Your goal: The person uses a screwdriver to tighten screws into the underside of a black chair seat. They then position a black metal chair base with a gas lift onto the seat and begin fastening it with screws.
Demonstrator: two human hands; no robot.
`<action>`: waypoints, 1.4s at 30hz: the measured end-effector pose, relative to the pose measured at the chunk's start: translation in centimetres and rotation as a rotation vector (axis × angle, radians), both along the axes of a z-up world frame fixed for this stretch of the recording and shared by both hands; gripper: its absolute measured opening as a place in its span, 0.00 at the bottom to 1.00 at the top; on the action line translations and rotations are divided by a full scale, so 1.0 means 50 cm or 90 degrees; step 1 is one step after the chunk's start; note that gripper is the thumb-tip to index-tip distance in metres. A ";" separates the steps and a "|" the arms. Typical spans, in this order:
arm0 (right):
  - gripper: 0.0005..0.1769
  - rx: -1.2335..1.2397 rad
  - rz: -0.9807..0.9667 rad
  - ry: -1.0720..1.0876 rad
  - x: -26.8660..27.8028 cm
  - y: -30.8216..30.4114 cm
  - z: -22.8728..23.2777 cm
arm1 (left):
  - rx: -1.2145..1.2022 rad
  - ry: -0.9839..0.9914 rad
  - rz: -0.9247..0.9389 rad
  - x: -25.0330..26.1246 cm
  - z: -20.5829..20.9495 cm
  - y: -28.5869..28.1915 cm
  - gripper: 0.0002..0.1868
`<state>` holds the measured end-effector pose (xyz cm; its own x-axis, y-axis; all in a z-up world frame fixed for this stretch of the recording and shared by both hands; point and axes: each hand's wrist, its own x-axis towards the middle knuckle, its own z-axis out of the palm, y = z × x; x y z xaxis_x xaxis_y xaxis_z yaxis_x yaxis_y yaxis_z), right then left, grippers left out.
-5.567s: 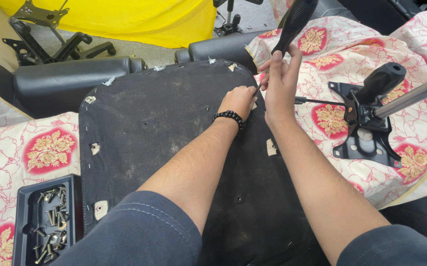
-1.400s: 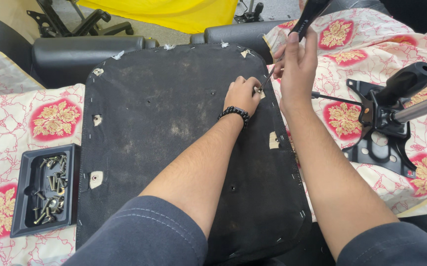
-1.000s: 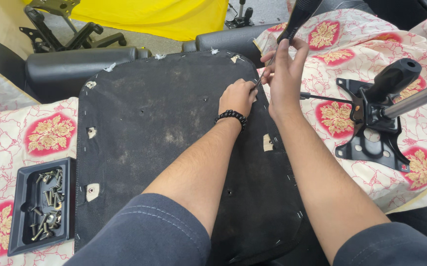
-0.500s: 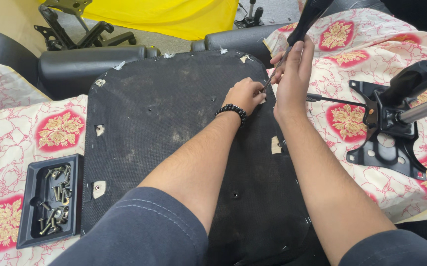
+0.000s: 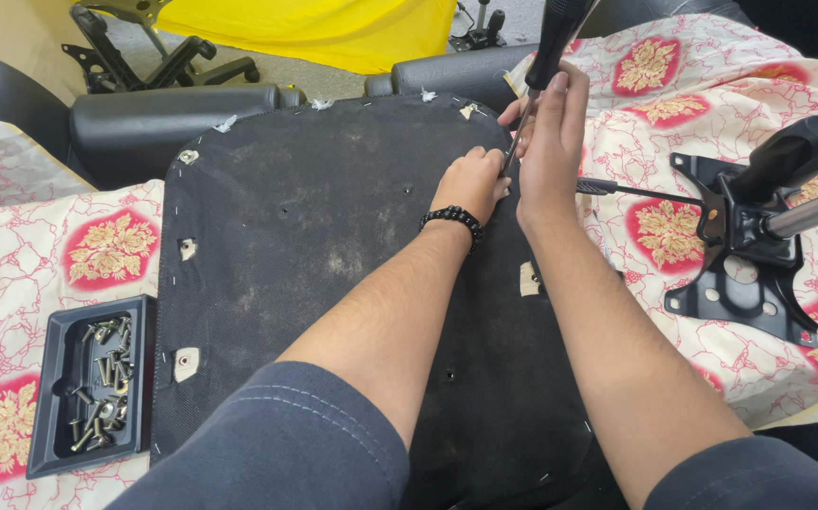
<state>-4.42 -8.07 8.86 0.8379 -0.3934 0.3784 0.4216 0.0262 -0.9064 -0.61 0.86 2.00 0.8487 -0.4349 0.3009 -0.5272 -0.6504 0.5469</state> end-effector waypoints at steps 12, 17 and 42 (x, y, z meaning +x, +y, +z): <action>0.23 -0.042 -0.022 0.011 0.001 -0.014 0.003 | -0.042 -0.018 -0.039 0.003 -0.026 0.006 0.15; 0.23 -0.003 -0.008 0.002 0.006 -0.016 0.001 | -0.004 0.011 0.020 0.001 -0.029 -0.015 0.16; 0.15 -0.312 0.013 0.307 -0.065 0.020 -0.021 | -0.315 0.282 0.287 -0.029 0.043 0.181 0.16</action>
